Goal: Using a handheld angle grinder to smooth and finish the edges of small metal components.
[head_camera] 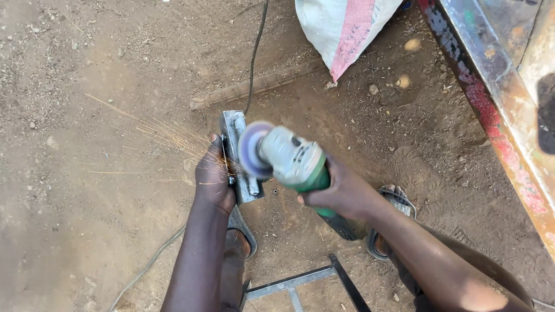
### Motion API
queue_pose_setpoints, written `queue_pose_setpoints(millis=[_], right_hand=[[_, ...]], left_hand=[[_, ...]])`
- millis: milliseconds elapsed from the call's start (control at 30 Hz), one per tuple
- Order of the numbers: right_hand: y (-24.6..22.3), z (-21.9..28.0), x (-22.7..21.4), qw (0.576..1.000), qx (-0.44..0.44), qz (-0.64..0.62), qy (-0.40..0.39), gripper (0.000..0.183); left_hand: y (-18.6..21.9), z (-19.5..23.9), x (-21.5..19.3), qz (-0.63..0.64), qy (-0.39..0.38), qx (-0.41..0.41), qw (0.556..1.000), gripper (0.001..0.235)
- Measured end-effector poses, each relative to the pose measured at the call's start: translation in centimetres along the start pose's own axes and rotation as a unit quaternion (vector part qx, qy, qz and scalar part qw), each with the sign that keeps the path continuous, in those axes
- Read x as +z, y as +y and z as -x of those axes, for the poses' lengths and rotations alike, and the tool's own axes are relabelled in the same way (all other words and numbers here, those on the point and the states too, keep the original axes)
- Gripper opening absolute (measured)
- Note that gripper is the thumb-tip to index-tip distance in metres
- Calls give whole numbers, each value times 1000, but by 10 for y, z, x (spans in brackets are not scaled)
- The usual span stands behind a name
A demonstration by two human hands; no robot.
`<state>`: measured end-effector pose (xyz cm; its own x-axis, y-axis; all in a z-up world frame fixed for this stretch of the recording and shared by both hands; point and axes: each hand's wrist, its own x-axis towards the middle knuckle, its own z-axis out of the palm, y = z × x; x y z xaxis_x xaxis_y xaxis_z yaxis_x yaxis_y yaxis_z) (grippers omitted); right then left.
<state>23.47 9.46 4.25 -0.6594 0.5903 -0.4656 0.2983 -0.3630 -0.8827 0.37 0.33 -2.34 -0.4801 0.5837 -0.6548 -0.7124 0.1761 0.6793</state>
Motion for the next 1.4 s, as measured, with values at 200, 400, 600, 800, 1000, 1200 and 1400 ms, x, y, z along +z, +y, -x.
queue_pose_setpoints(millis=[200,400,600,800,1000,1200,1400], right_hand=[[-3,6,14,994,-8,108,-23,60],[-4,11,10,993,10,113,6,64],[-5,6,3,988,17,150,16,60],[-13,10,9,983,39,177,9,59],[-17,15,9,985,47,167,22,61],[-17,3,8,992,24,104,63,62],[9,-2,4,983,60,-61,163,62]], left_hand=[[-4,-9,-13,26,33,-6,999,40],[-17,-24,-21,36,33,-11,999,40],[-7,-16,-19,34,50,-4,998,38],[18,25,18,34,55,1,998,48],[5,1,2,95,50,27,994,36],[26,17,12,71,43,54,995,35],[29,24,15,69,73,61,993,35]])
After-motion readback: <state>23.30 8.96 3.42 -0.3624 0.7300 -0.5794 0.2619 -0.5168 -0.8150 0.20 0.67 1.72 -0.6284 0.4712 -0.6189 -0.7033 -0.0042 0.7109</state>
